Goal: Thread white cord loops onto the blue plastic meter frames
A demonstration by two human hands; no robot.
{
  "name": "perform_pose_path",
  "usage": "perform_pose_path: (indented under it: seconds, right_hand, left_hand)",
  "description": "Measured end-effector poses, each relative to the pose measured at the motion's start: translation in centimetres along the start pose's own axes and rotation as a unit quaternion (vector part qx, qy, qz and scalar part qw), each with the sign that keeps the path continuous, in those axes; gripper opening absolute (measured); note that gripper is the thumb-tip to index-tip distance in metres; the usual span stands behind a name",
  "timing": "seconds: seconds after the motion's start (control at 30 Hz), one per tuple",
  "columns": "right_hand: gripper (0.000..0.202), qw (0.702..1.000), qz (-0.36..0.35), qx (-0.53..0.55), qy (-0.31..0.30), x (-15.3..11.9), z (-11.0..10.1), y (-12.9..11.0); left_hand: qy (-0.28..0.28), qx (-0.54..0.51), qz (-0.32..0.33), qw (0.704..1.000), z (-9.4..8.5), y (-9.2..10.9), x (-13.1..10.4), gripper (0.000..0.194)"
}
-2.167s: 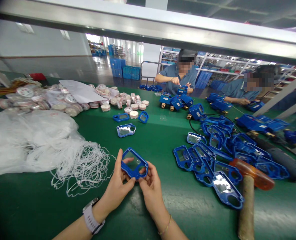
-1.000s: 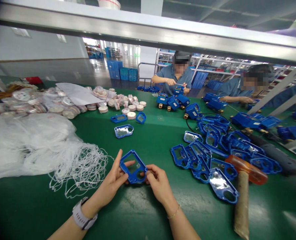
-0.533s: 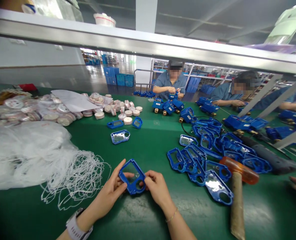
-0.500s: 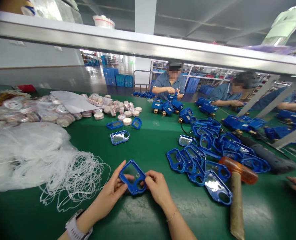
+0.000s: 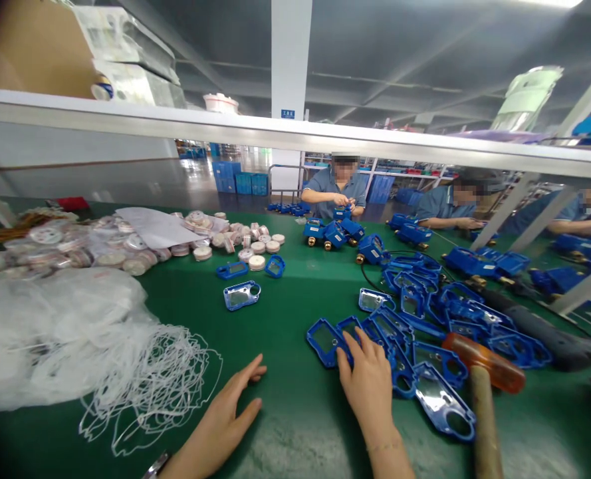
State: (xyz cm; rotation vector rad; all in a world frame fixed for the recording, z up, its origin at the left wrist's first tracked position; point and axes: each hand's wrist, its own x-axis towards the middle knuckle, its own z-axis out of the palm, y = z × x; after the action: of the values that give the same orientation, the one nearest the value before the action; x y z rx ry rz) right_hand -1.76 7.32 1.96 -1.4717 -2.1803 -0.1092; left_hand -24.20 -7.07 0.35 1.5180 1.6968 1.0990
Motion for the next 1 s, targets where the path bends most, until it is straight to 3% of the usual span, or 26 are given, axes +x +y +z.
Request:
perform_pose_path:
  seconds: [0.1, 0.2, 0.47, 0.57, 0.67, 0.77, 0.87, 1.0]
  right_hand:
    - [0.034, 0.995, -0.082, 0.018, -0.061, -0.7, 1.5, -1.5]
    - [0.035, 0.987, -0.102, 0.022, -0.121, -0.9, 3.0, -2.1]
    - [0.039, 0.997, -0.034, -0.012, -0.071, 0.7, 4.5, 2.0]
    - [0.035, 0.999, -0.027, -0.001, -0.04, 0.7, 4.1, 2.1]
    - [0.034, 0.998, -0.035, 0.046, -0.019, 0.1, 3.6, 0.6]
    - [0.033, 0.989, -0.068, 0.122, -0.046, -0.6, 3.2, -1.3]
    - [0.031, 0.974, -0.086, 0.19, -0.084, -1.0, 3.1, -2.4]
    - [0.031, 0.967, -0.07, 0.23, -0.083, -0.9, 3.2, -2.1]
  left_hand:
    - [0.019, 0.003, -0.009, 1.0, -0.6, -0.1, 0.3, 0.059]
    - [0.036, 0.02, -0.012, 0.999, -1.1, -0.4, 0.6, 0.054]
    - [0.099, 0.07, 0.002, 0.993, -3.5, -1.4, 1.5, 0.046]
    - [0.128, 0.091, -0.031, 0.987, -5.7, -1.9, 3.6, 0.05]
    - [0.147, 0.093, -0.066, 0.982, -8.0, -2.9, 6.9, 0.047]
    - [0.141, 0.081, -0.101, 0.982, -9.7, -4.0, 10.3, 0.036]
    - [0.119, 0.077, -0.121, 0.982, -10.2, -4.4, 12.9, 0.032]
    - [0.076, 0.081, -0.101, 0.989, -8.8, -3.8, 13.8, 0.028]
